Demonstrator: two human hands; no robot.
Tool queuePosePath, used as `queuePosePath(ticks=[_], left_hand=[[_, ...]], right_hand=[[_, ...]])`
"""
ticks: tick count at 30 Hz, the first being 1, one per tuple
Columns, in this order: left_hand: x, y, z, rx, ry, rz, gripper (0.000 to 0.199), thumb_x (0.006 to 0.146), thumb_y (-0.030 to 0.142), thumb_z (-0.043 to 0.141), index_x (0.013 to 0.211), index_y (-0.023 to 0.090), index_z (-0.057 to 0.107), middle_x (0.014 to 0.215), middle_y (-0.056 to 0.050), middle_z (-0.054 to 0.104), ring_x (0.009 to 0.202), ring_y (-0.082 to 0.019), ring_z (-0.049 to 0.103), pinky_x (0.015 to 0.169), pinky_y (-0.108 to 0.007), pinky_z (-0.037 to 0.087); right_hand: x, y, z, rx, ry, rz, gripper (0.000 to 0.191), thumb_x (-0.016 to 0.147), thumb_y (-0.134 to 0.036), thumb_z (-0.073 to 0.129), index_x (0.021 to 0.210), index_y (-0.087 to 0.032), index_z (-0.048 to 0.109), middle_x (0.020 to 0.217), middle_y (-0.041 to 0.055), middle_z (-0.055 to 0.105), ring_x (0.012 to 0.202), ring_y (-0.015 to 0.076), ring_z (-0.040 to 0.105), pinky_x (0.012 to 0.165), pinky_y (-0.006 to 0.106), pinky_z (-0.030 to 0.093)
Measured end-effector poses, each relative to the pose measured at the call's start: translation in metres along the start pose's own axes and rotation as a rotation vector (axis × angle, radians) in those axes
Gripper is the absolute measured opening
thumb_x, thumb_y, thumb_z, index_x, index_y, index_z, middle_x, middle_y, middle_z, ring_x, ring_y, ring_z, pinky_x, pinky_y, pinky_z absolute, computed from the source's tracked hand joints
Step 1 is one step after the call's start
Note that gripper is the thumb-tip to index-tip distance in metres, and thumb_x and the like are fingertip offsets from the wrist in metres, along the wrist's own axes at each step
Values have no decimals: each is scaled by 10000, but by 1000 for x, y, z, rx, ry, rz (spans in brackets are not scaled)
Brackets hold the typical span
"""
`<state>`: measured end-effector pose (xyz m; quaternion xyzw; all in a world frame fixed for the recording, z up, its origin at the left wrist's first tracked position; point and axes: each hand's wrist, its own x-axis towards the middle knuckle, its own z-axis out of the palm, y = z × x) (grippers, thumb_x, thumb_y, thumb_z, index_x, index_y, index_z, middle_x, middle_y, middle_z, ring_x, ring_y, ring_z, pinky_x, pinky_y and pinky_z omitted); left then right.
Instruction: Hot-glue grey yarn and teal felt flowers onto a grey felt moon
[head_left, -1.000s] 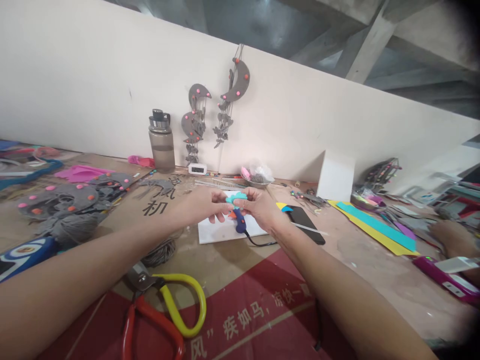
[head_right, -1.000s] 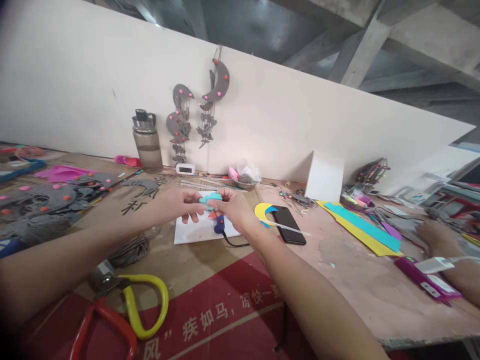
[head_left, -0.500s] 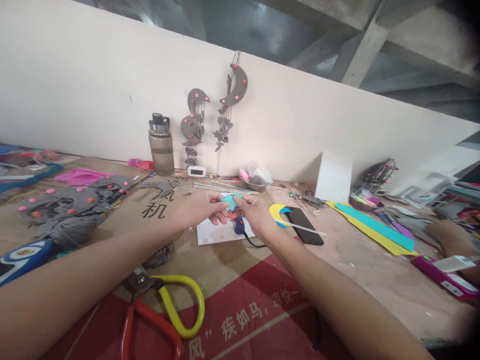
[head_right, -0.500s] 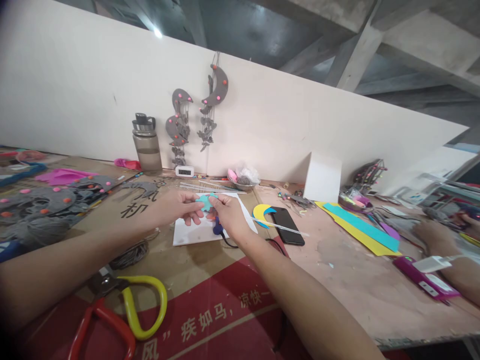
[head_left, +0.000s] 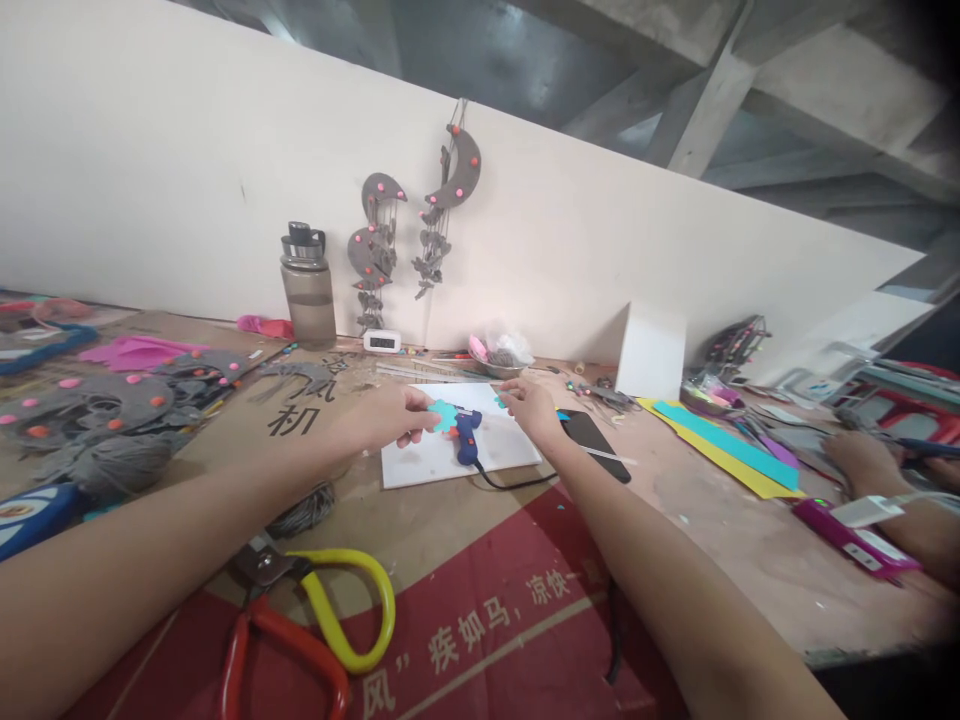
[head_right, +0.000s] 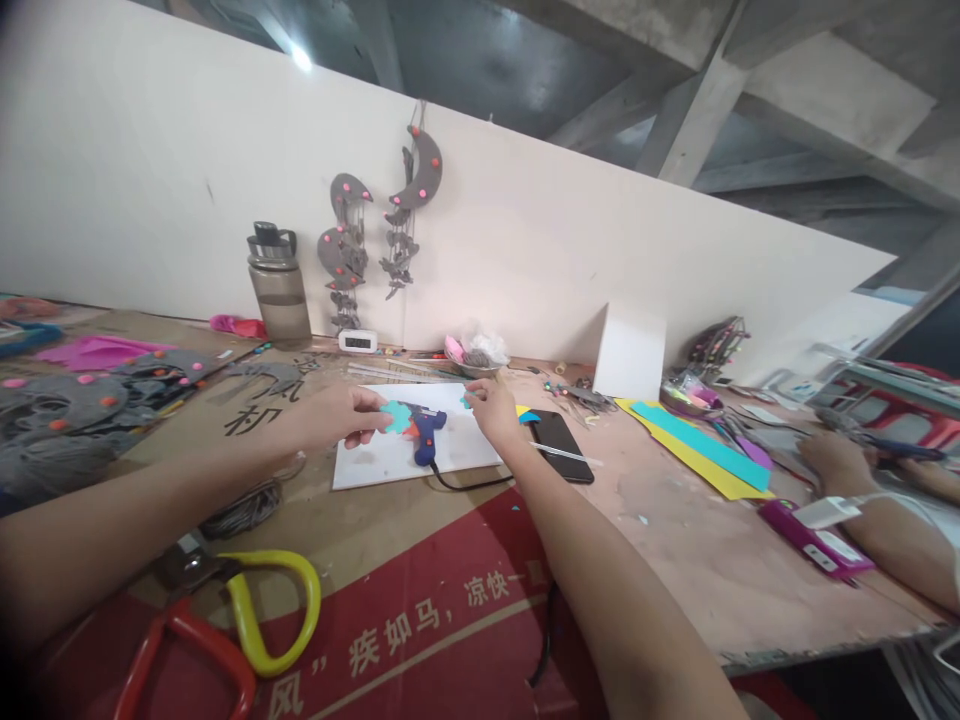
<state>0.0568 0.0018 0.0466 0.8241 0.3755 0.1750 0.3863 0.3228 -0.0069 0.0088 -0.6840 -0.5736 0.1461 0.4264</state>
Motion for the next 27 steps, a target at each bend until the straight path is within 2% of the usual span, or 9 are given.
queuePosePath(ticks=[2, 6, 9, 13, 18, 20, 22, 24, 27], left_hand=[[1, -1, -3, 49, -63, 0, 303, 724, 472, 559, 736, 171, 588, 597, 7, 616, 463, -93, 504, 458, -206, 375], [-2, 1, -10, 139, -215, -23, 269, 699, 433, 572, 678, 164, 577, 583, -3, 626, 469, -98, 516, 459, -202, 382], [-5, 3, -12, 212, -272, -57, 265, 715, 417, 535, 642, 167, 582, 599, -15, 645, 497, -109, 549, 470, -200, 396], [-8, 4, -6, 308, -313, -79, 272, 747, 379, 483, 599, 172, 577, 569, -23, 647, 507, -123, 568, 477, -203, 396], [-14, 14, 0, 590, -302, -49, 385, 808, 361, 402, 519, 164, 563, 545, -70, 644, 489, -151, 564, 497, -240, 390], [-16, 17, 2, 758, -274, -47, 407, 824, 363, 387, 556, 150, 607, 620, -109, 676, 533, -174, 587, 529, -260, 402], [-16, 16, 5, 921, -194, -59, 401, 828, 388, 401, 668, 135, 667, 743, -149, 704, 613, -206, 618, 570, -281, 416], [-15, 11, 7, 1026, -105, -59, 401, 820, 432, 432, 762, 135, 696, 829, -172, 710, 684, -231, 636, 608, -295, 425], [-14, 3, 10, 1067, -49, -38, 435, 804, 497, 465, 776, 137, 708, 810, -186, 705, 726, -261, 645, 646, -316, 437]], right_hand=[[2, 4, 0, -66, -3, 7, 201, 789, -232, 551, 939, -139, 648, 659, 13, 629, 543, 98, 541, 502, 196, 412], [4, 6, 1, -177, -26, 4, 276, 815, -204, 536, 1056, -139, 653, 766, 43, 675, 640, 127, 610, 602, 228, 468], [2, 5, 2, -258, -49, -44, 297, 809, -164, 545, 1082, -161, 662, 943, 70, 690, 838, 166, 635, 768, 266, 474], [-4, 2, 3, -336, -84, -104, 327, 789, -109, 557, 1093, -160, 667, 1175, 103, 631, 1080, 205, 570, 934, 288, 411], [-3, 2, 7, -376, -69, -118, 367, 808, -82, 515, 1152, -132, 635, 1218, 126, 606, 1139, 207, 535, 966, 288, 385], [-2, 3, 8, -380, -63, -117, 379, 821, -101, 512, 1185, -130, 612, 1193, 120, 620, 1088, 190, 563, 938, 274, 402], [-1, 4, 8, -386, -68, -120, 378, 827, -105, 501, 1190, -128, 605, 1139, 111, 645, 1027, 178, 589, 897, 265, 421], [0, 4, 8, -398, -78, -130, 338, 825, -95, 489, 1125, -129, 641, 1069, 101, 671, 983, 176, 601, 872, 268, 427], [0, 6, 9, -413, -70, -152, 270, 807, -84, 501, 996, -128, 689, 1025, 102, 683, 984, 188, 594, 885, 283, 417]])
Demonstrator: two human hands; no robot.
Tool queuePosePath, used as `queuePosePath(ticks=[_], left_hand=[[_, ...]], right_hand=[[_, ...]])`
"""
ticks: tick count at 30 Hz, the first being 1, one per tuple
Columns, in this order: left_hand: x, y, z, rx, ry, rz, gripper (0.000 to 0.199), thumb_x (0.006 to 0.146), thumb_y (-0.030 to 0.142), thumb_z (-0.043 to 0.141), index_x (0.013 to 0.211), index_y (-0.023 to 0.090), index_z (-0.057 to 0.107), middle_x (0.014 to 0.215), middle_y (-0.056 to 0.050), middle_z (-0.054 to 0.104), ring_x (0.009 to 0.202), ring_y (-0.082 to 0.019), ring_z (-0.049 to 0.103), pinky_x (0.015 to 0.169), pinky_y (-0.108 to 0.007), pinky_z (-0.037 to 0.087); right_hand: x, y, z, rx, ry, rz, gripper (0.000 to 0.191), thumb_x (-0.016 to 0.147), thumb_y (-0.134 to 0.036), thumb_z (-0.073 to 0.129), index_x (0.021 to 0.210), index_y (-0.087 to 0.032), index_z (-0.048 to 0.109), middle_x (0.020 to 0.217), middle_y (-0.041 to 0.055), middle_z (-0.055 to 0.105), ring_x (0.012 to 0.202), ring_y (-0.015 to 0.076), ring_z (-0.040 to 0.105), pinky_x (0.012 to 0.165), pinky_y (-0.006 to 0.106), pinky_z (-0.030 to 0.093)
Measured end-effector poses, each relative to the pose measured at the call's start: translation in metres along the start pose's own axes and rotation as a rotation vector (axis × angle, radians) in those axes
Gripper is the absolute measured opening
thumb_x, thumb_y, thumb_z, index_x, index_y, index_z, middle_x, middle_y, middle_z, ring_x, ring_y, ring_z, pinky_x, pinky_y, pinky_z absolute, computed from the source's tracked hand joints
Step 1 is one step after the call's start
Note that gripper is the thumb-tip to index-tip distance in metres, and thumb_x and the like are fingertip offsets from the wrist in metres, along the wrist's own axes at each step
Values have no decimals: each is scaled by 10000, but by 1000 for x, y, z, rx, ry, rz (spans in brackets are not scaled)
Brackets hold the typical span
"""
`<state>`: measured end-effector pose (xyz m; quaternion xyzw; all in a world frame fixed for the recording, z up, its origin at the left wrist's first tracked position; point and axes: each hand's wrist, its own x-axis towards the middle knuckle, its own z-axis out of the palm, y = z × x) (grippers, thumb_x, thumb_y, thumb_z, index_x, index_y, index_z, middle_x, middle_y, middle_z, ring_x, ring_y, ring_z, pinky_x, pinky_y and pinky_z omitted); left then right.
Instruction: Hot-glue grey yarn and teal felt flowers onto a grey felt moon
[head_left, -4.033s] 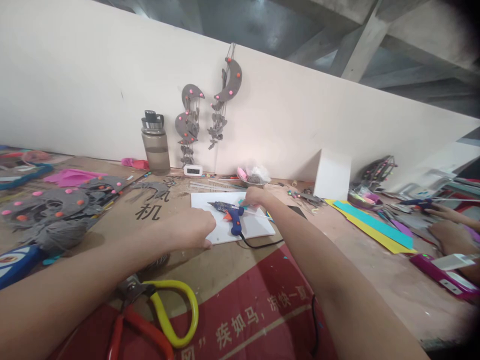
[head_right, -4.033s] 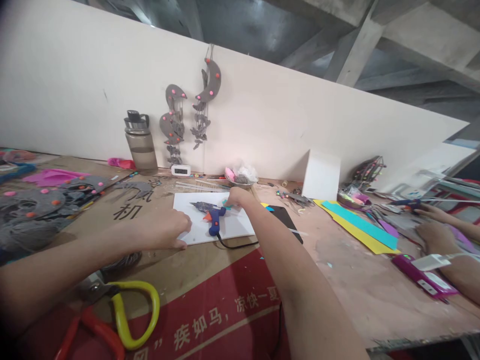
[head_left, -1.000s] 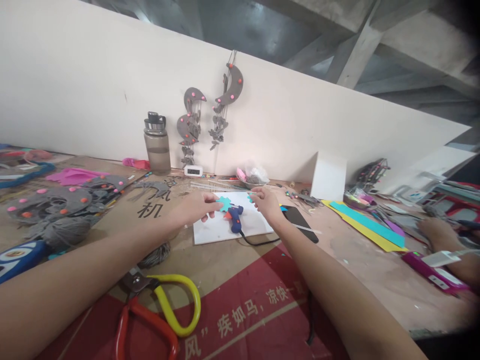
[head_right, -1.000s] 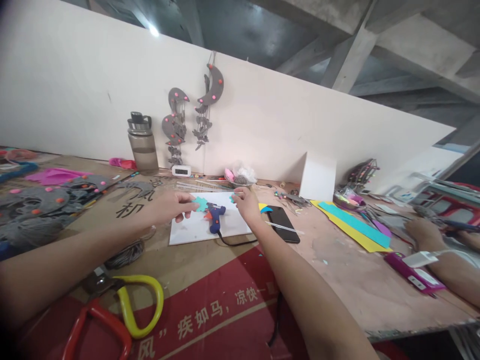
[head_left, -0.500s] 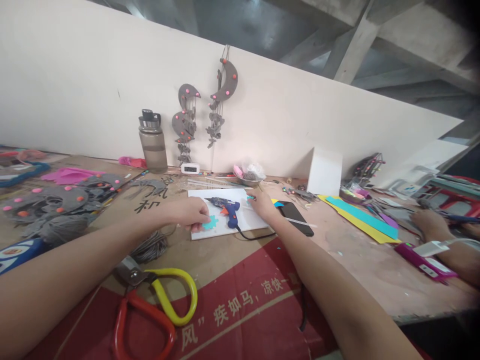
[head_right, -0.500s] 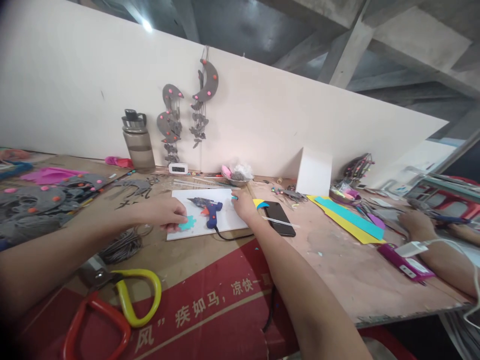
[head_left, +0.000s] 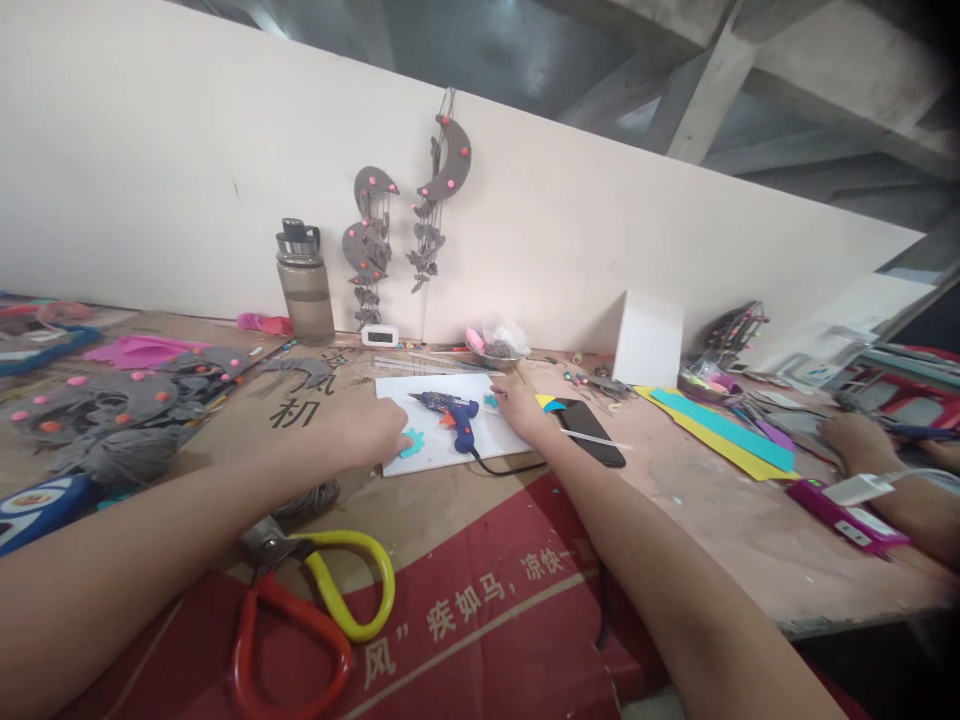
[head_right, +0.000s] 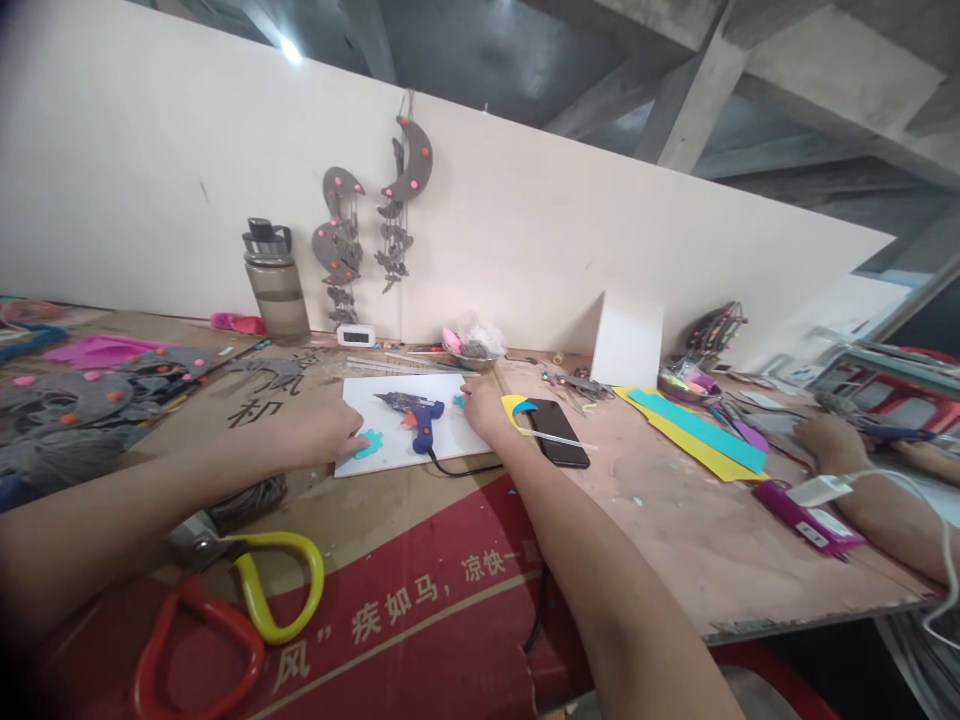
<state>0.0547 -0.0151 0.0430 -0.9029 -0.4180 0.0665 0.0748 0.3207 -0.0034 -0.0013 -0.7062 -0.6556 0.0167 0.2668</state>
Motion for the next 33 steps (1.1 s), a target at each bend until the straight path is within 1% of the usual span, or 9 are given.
queuePosePath(ticks=[3, 8, 10, 12, 15, 18, 24, 27, 33], left_hand=[[-1, -1, -3, -10, 15, -16, 484, 810, 522, 461, 782, 110, 714, 791, -209, 695, 739, -296, 646, 664, -346, 446], [-7, -14, -29, -38, 94, -83, 498, 863, 481, 405, 851, 80, 700, 894, -208, 693, 845, -274, 636, 721, -310, 439], [-8, -26, -37, -67, 96, -78, 475, 863, 477, 408, 837, 98, 693, 843, -172, 701, 794, -244, 638, 698, -291, 433], [-10, -39, -40, -106, 26, -55, 441, 846, 467, 440, 728, 116, 679, 687, -126, 688, 656, -203, 624, 646, -275, 424], [-17, -57, -37, -246, -95, -86, 423, 808, 475, 484, 590, 138, 618, 524, -63, 632, 477, -144, 561, 549, -250, 405], [-27, -71, -27, -461, -101, -147, 384, 773, 478, 521, 601, 144, 600, 547, -45, 642, 463, -124, 563, 485, -218, 396], [-45, -97, -3, -694, -54, -163, 327, 714, 471, 592, 619, 159, 617, 561, -38, 645, 467, -122, 568, 440, -203, 398], [-49, -107, 3, -772, 53, -166, 310, 732, 450, 588, 638, 156, 617, 570, -33, 640, 463, -111, 555, 450, -203, 408], [-52, -111, 12, -983, 335, -188, 305, 772, 437, 569, 664, 154, 605, 545, -25, 612, 427, -90, 494, 448, -206, 396]], right_hand=[[0, 0, -1, 5, 73, -18, 279, 802, -73, 492, 999, -122, 683, 1049, 112, 670, 1022, 198, 567, 932, 306, 389], [-9, -22, -7, 82, 279, -92, 335, 841, -81, 393, 1092, -126, 611, 1127, 121, 606, 1110, 219, 485, 1001, 388, 322], [-20, -44, -11, 151, 441, -252, 279, 831, -107, 435, 1025, -172, 624, 1059, 98, 608, 1066, 235, 495, 980, 427, 334], [-36, -71, -14, 223, 470, -392, 255, 841, -117, 442, 1000, -198, 624, 1045, 85, 589, 1056, 231, 492, 958, 422, 358], [-66, -110, -13, 342, 305, -603, 231, 861, -115, 438, 986, -202, 612, 1009, 78, 578, 1019, 202, 507, 912, 365, 409], [-90, -134, -4, 402, 97, -742, 219, 865, -103, 451, 982, -207, 605, 959, 66, 576, 955, 179, 528, 851, 321, 441], [-102, -141, 12, 318, -145, -749, 149, 864, -116, 505, 938, -189, 612, 928, 69, 583, 919, 182, 528, 819, 325, 448], [-97, -151, 16, 268, -176, -823, 164, 863, -158, 543, 1013, -185, 604, 1024, 84, 579, 986, 198, 496, 871, 356, 433], [-84, -188, 35, 121, -297, -1024, 433, 810, -342, 639, 1204, -179, 558, 1171, 101, 542, 1070, 230, 416, 951, 395, 383]])
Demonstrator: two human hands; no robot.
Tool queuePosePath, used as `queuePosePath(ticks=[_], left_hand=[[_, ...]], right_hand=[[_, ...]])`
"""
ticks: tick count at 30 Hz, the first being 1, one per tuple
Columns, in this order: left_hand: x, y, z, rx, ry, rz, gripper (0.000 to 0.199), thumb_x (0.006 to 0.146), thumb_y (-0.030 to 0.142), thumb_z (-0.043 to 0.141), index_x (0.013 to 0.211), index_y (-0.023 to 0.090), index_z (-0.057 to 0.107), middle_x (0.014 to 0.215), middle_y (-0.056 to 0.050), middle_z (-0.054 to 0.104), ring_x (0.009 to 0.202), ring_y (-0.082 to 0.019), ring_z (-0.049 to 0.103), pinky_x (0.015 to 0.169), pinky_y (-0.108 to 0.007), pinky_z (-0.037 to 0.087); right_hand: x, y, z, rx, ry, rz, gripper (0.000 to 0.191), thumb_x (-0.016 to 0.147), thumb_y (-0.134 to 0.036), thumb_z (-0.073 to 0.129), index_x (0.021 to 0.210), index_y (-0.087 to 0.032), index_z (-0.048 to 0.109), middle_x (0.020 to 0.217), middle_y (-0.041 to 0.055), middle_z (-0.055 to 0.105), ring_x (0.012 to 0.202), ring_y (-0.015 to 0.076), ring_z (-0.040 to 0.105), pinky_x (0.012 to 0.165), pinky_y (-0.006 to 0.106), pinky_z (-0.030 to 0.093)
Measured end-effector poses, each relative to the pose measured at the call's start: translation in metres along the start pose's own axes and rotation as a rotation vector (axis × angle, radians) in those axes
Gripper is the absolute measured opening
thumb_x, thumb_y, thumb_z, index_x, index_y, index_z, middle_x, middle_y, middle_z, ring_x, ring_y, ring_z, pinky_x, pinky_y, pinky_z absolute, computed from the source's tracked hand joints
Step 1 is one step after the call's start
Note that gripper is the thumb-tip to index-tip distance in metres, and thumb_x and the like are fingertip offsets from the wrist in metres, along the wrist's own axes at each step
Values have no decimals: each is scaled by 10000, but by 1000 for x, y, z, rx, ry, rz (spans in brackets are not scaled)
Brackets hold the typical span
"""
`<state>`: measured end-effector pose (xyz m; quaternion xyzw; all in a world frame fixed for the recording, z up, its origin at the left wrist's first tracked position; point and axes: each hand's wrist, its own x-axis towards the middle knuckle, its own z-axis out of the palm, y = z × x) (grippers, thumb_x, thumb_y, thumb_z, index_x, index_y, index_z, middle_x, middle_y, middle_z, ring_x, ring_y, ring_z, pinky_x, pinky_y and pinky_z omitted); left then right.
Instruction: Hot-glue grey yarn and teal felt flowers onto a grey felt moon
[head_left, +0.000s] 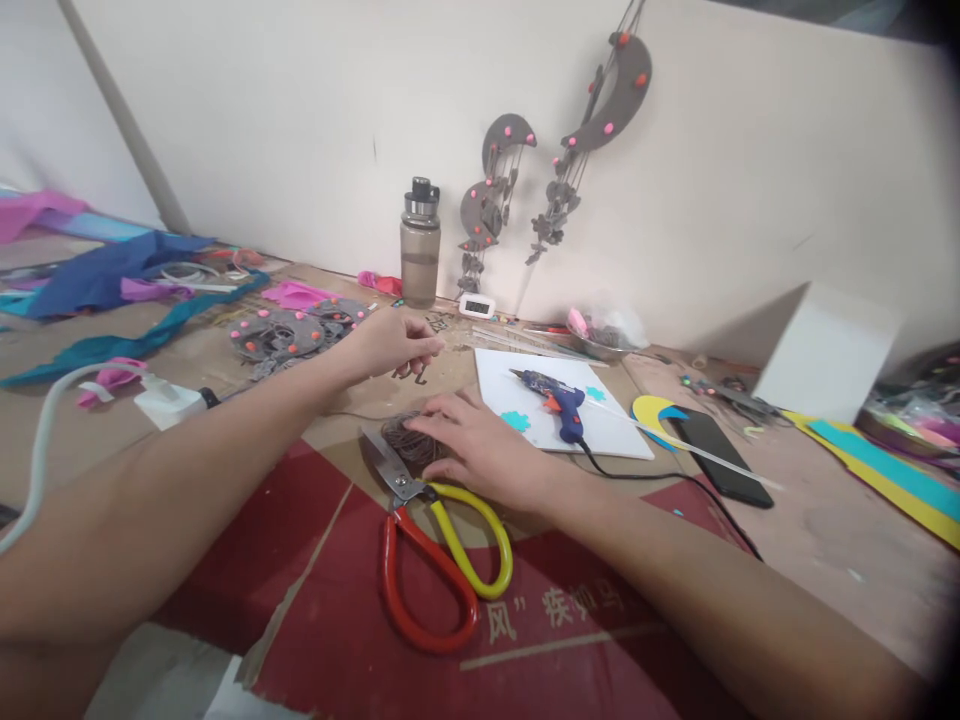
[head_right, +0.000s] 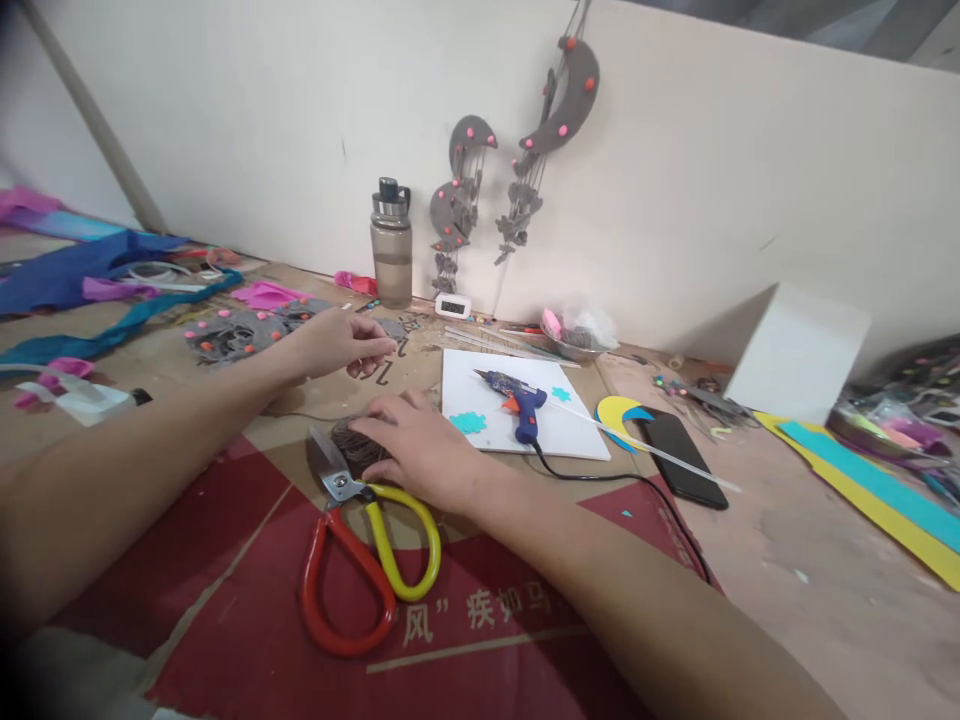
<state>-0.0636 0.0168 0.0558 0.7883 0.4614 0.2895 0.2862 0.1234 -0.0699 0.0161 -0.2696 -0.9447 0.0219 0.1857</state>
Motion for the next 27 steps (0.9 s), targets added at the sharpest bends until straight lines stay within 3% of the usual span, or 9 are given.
queuePosePath(ticks=[4, 8, 10, 14, 17, 20, 23, 27], left_hand=[[-3, -5, 6, -57, 78, 18, 321, 782, 449, 559, 666, 152, 600, 559, -33, 625, 429, -92, 503, 440, -204, 389], [-1, -15, 13, -7, 53, 43, 345, 779, 477, 553, 676, 156, 626, 559, -30, 638, 425, -94, 516, 421, -197, 361], [2, -20, 15, 8, 35, 34, 366, 776, 504, 548, 697, 160, 644, 572, -29, 647, 432, -96, 527, 420, -196, 354], [5, -23, 16, -90, 45, 40, 465, 799, 580, 480, 775, 152, 660, 692, -58, 682, 568, -138, 606, 468, -208, 406], [5, -16, 13, -179, 46, 118, 504, 827, 582, 431, 922, 146, 666, 885, -80, 700, 775, -176, 638, 603, -240, 469], [1, -8, 11, -204, -42, 201, 501, 771, 529, 559, 1109, 165, 622, 1031, -72, 681, 910, -188, 617, 754, -273, 475], [-1, -7, 12, -165, -129, 219, 583, 632, 419, 730, 1143, 167, 609, 981, -50, 690, 869, -182, 614, 757, -273, 468], [2, -13, 14, -277, -109, 149, 392, 656, 396, 713, 960, 152, 677, 838, -32, 694, 734, -159, 607, 650, -256, 461]], right_hand=[[13, 3, 12, -66, -91, 16, 335, 846, -350, 589, 1122, -160, 604, 1099, 105, 573, 1033, 228, 432, 925, 398, 382], [16, 6, 17, -106, -96, 79, 155, 861, -187, 553, 992, -162, 632, 997, 82, 600, 974, 204, 483, 888, 353, 393], [18, 7, 17, -70, -21, 152, 154, 851, -139, 535, 965, -173, 632, 979, 71, 606, 955, 188, 508, 862, 324, 400], [25, 12, 10, 88, 248, 363, 145, 836, -153, 526, 922, -188, 638, 934, 47, 622, 871, 167, 536, 782, 292, 404], [31, 22, 5, 352, 380, 508, 126, 828, -217, 525, 866, -187, 641, 819, 4, 636, 755, 145, 536, 704, 270, 396], [32, 32, 6, 569, 453, 615, 179, 827, -299, 510, 752, -179, 619, 670, -29, 576, 638, 119, 488, 618, 247, 373], [32, 35, 10, 704, 492, 681, 206, 810, -365, 532, 724, -184, 582, 594, -47, 508, 531, 94, 429, 525, 229, 341], [31, 33, 11, 920, 612, 692, 282, 799, -477, 542, 885, -209, 522, 683, -37, 551, 514, 92, 481, 473, 220, 362]])
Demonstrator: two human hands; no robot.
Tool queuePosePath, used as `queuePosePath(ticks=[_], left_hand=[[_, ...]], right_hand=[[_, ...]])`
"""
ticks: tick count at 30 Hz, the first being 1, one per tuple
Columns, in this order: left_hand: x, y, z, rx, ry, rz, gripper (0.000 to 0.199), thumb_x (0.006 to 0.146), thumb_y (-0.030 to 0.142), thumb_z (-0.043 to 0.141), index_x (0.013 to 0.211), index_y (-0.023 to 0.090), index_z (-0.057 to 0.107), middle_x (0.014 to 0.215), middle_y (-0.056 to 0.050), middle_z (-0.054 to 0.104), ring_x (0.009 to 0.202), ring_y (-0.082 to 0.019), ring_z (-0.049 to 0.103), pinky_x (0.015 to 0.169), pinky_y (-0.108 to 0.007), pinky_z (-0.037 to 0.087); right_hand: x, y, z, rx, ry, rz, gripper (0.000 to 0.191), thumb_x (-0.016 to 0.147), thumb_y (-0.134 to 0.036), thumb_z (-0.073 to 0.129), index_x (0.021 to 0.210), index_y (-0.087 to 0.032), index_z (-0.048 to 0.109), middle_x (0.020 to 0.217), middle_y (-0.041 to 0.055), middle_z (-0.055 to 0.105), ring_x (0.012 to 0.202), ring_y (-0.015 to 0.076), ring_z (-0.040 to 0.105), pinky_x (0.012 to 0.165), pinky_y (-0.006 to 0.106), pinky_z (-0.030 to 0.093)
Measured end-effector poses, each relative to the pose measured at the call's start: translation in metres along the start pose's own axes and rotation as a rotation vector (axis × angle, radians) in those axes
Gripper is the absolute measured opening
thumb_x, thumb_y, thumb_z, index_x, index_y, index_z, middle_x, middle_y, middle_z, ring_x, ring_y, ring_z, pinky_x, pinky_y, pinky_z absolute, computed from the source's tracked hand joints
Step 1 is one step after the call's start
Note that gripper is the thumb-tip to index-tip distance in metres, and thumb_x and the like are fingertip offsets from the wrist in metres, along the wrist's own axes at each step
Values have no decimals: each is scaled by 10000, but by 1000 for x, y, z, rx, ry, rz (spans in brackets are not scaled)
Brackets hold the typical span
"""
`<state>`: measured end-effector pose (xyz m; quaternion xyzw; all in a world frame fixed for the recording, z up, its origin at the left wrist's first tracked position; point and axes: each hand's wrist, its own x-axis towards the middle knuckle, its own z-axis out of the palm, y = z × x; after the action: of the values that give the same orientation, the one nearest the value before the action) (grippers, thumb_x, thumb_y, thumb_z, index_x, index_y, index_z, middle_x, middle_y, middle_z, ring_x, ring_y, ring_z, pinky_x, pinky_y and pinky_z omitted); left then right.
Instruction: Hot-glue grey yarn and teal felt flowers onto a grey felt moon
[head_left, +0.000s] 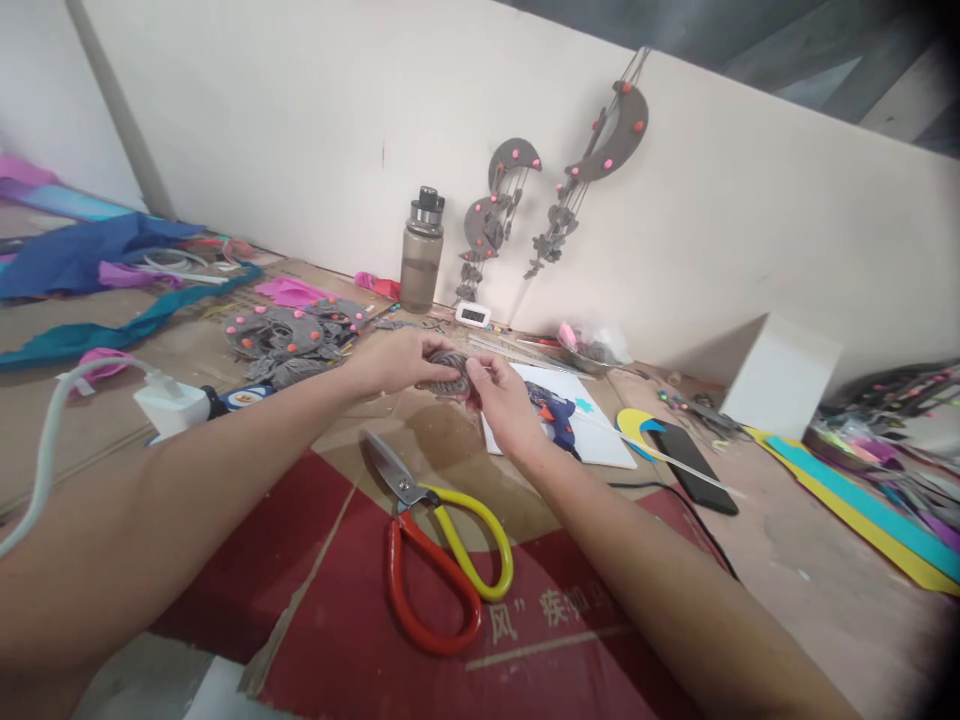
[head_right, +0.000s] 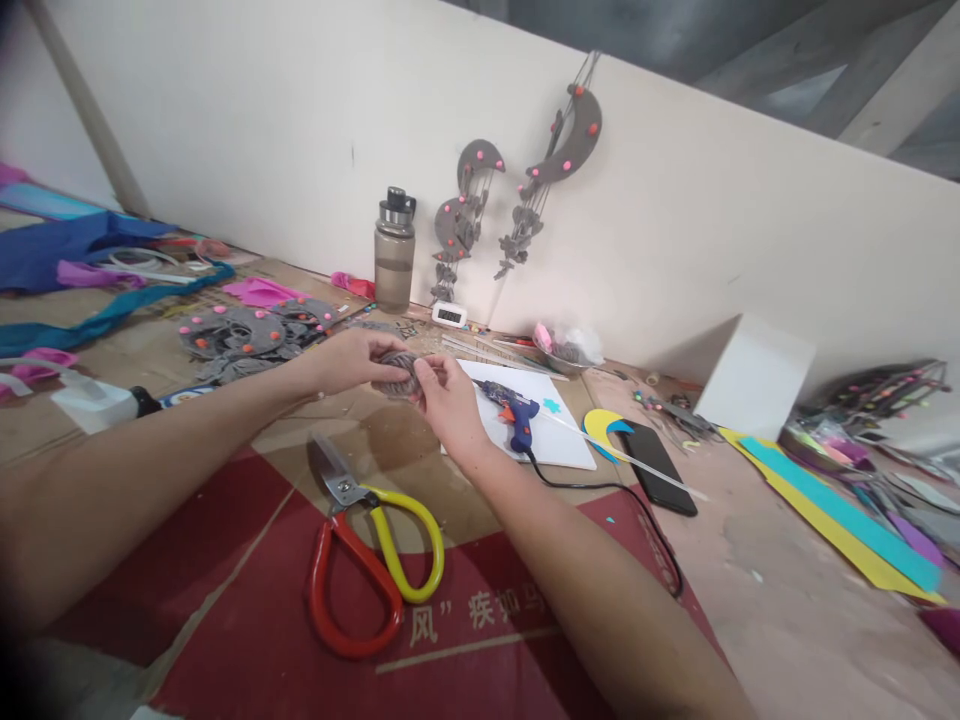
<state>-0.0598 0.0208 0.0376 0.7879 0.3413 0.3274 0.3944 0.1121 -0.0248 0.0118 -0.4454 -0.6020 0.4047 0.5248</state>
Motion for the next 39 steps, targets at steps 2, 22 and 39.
queuePosePath(ticks=[2, 22, 39], left_hand=[[1, -2, -1, -124, 78, -62, 369, 651, 409, 721, 898, 137, 683, 789, -42, 684, 651, -138, 585, 558, -236, 430], [3, 0, -1, -665, 180, -131, 300, 593, 269, 810, 827, 132, 680, 772, -23, 661, 653, -87, 575, 572, -190, 440], [4, -4, -7, -779, 236, -17, 179, 648, 218, 732, 755, 141, 610, 623, -2, 563, 444, -43, 397, 346, -143, 200]], right_hand=[[-1, -1, -2, 43, 34, -18, 326, 811, -523, 510, 923, -218, 499, 802, -10, 574, 593, 98, 533, 491, 218, 388], [-4, -3, -3, -127, -14, -79, 197, 797, -355, 551, 771, -173, 622, 744, -9, 588, 661, 105, 480, 596, 230, 381], [15, -49, -53, 643, 167, 83, 133, 744, -277, 625, 798, -177, 556, 615, -63, 466, 445, 32, 356, 372, 149, 254]])
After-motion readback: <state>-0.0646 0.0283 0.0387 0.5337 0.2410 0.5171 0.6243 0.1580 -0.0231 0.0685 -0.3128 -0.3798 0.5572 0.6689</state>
